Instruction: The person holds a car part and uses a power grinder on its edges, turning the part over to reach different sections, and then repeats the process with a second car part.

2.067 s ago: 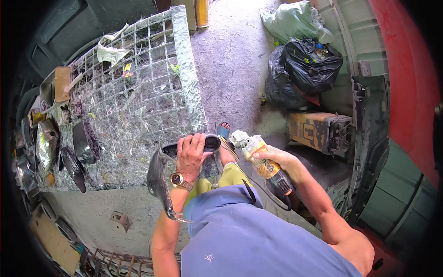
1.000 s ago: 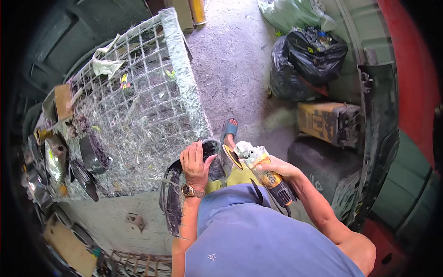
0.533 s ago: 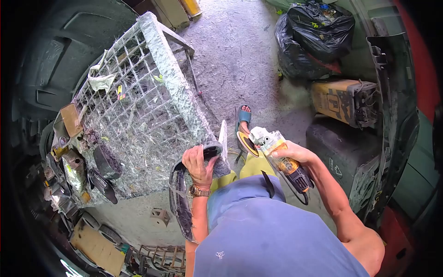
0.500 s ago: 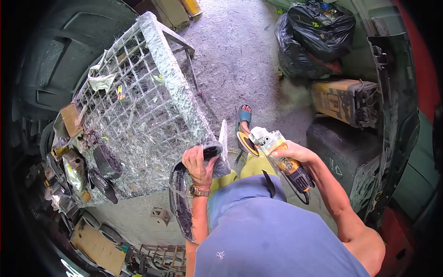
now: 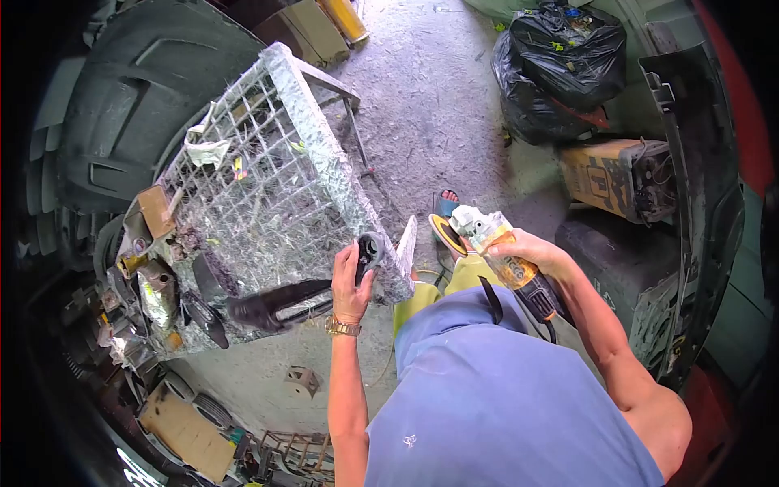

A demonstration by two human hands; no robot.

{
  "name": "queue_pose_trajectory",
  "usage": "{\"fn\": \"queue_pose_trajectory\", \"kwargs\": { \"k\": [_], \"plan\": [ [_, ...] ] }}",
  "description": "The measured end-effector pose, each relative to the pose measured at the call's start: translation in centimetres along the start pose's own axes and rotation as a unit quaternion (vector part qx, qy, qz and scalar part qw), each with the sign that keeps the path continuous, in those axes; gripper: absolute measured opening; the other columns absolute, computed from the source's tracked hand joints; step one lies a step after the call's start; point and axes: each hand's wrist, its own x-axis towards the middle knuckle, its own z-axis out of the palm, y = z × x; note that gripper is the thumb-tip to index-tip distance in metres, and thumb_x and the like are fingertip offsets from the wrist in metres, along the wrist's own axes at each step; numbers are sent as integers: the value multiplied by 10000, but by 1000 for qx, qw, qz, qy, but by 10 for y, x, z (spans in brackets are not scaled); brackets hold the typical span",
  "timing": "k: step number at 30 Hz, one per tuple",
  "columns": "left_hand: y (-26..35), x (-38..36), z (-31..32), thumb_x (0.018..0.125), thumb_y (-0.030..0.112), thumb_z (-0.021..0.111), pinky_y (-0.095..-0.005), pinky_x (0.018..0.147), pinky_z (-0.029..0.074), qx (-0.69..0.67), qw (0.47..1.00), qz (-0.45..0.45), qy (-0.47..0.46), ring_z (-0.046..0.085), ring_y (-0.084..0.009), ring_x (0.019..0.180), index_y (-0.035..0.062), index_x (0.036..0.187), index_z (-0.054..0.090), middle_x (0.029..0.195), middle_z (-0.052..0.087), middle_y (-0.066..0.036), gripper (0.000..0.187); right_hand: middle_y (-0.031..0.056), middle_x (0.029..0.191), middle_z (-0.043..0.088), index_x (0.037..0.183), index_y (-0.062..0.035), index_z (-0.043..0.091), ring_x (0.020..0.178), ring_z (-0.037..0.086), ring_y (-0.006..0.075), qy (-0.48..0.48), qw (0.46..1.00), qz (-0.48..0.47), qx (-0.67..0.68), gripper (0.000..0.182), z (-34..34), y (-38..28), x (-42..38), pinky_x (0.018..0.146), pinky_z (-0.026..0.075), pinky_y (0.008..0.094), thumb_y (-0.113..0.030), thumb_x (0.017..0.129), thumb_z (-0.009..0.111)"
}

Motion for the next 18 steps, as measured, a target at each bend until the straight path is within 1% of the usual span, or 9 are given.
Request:
{"fn": "queue_pose_trajectory", "kwargs": {
  "k": [2,3,5,6,7,9,15,16,18],
  "plan": [
    [12,5,-9,835,5,657,-368,934,478,-92,995,-17,23,598,-343,1081,14,1324,561,1212,591,-189,499,54,1032,664,1149,23,632,888,626,103,-2,1000,-17,4,441,-3,-6,-4,797,492,248,-267,834,737],
    [19,6,-16,835,5,657,-368,934,478,-86,996,-14,28,598,-343,1081,14,1324,561,1212,591,-189,499,54,1032,664,1149,23,632,888,626,103,-7,1000,-23,2,441,-4,-9,-6,797,492,248,-267,834,737],
    [30,5,-29,902,33,603,-352,919,471,-155,985,-74,-17,609,-315,1068,-8,1243,615,1150,632,-178,344,53,1039,659,1166,22,619,892,621,99,-10,999,-37,22,450,-6,-16,-10,792,492,251,-263,837,732],
    [34,4,-31,951,68,562,-327,843,475,-158,983,-94,-7,617,-246,955,-28,1129,649,1026,651,-137,220,49,1052,653,1186,16,606,903,618,98,-2,999,-47,6,473,-9,-15,-9,787,490,248,-278,837,729],
    [40,4,-33,951,68,562,-327,843,475,-154,984,-93,-2,617,-246,955,-28,1129,649,1026,651,-137,220,49,1052,653,1186,16,606,903,618,98,-7,999,-50,4,473,-13,-16,-10,787,490,248,-278,837,729],
    [51,3,-36,958,98,576,-299,755,461,-290,943,-165,-4,574,-170,829,-31,1041,646,918,622,-81,168,46,1064,650,1200,9,601,910,617,99,-7,999,-35,-19,502,-19,-19,-10,781,489,245,-308,833,733],
    [75,2,-38,925,83,639,-262,694,432,-233,964,-131,7,507,-121,757,-16,1009,641,854,579,-36,130,55,1080,656,1194,8,610,915,620,102,-39,998,-41,-37,498,-11,-36,-17,783,493,249,-315,835,733],
    [71,0,-39,923,77,656,-252,801,465,-205,968,-143,-17,580,-84,891,-9,1099,656,983,652,-20,196,55,1080,656,1194,8,610,915,620,102,-43,997,-41,-41,498,-10,-37,-17,783,493,249,-315,835,733],
    [80,2,-37,910,72,665,-263,745,460,-211,967,-142,10,566,-114,825,-7,1061,639,929,633,-39,172,66,1094,654,1189,13,614,914,627,110,-34,998,-46,-37,489,-8,-38,-17,783,498,248,-308,838,731]
  ]
}}
